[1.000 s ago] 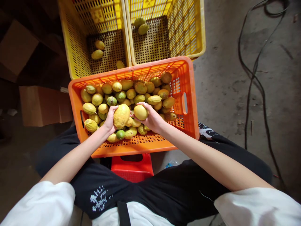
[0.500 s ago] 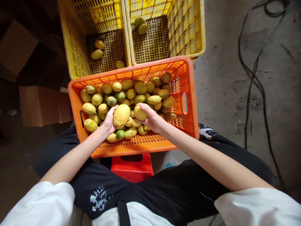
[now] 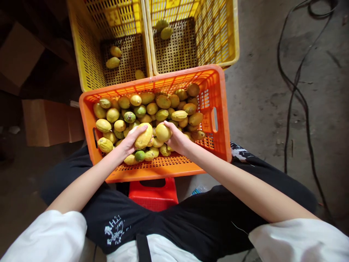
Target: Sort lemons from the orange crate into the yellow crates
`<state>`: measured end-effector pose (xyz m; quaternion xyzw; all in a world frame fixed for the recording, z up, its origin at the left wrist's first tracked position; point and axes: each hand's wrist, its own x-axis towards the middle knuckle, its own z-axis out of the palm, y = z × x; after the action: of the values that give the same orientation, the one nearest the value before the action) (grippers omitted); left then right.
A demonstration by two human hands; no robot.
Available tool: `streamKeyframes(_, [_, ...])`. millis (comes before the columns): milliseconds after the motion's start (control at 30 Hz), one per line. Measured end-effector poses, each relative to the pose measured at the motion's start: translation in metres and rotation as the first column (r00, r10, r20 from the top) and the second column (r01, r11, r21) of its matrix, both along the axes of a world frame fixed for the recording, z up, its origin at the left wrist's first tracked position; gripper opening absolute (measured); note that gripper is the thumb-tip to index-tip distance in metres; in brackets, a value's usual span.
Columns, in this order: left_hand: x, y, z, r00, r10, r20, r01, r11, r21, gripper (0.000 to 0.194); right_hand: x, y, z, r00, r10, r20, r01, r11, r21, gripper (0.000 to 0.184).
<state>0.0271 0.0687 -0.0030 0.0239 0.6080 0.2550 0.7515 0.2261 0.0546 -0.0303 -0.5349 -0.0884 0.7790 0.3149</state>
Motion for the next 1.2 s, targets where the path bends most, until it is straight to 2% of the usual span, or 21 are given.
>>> streamKeyframes(100, [0.0, -0.001, -0.001, 1.0, -0.014, 0.023, 0.014, 1.0, 0.018, 0.019, 0.0, 0.001, 0.004, 0.997, -0.078, -0.016, 0.076, 0.994, -0.076, 0.042])
streamKeyframes(233, [0.0, 0.002, -0.001, 0.999, 0.022, -0.038, -0.023, 0.999, -0.031, 0.01, -0.001, 0.0, 0.008, 0.997, -0.069, 0.021, 0.07, 0.993, -0.089, 0.035])
streamKeyframes(433, [0.001, 0.006, 0.002, 0.995, 0.068, -0.076, -0.073, 0.995, -0.065, 0.02, -0.005, -0.002, 0.015, 0.994, 0.012, 0.111, 0.0, 0.994, -0.107, 0.023])
streamKeyframes(533, [0.002, 0.007, 0.001, 0.996, 0.069, -0.056, -0.074, 0.993, -0.09, 0.026, -0.007, -0.002, 0.018, 0.993, 0.039, 0.111, -0.024, 0.991, -0.133, 0.026])
streamKeyframes(633, [0.002, 0.006, -0.002, 0.996, 0.088, -0.011, -0.089, 0.988, -0.126, 0.035, -0.007, -0.003, 0.018, 0.995, 0.012, 0.101, 0.0, 0.994, -0.11, 0.032])
streamKeyframes(767, [0.002, 0.003, -0.006, 0.995, 0.094, 0.033, -0.089, 0.985, -0.145, 0.039, -0.006, -0.003, 0.014, 0.995, -0.017, 0.1, 0.023, 0.998, -0.061, 0.028])
streamKeyframes(933, [0.002, 0.0, -0.002, 1.0, 0.022, 0.013, -0.021, 0.997, -0.076, 0.021, -0.007, -0.001, 0.014, 0.997, -0.027, 0.076, 0.036, 0.993, -0.116, 0.019])
streamKeyframes(1033, [0.002, -0.002, -0.001, 1.0, -0.002, -0.008, 0.002, 1.0, -0.016, 0.007, -0.007, 0.002, 0.018, 0.998, 0.004, 0.064, 0.009, 0.98, -0.2, 0.021])
streamKeyframes(1200, [-0.004, -0.005, -0.01, 0.999, -0.026, 0.019, 0.025, 1.0, 0.002, 0.021, -0.006, 0.004, 0.018, 0.998, 0.038, 0.044, -0.026, 0.968, -0.248, 0.02])
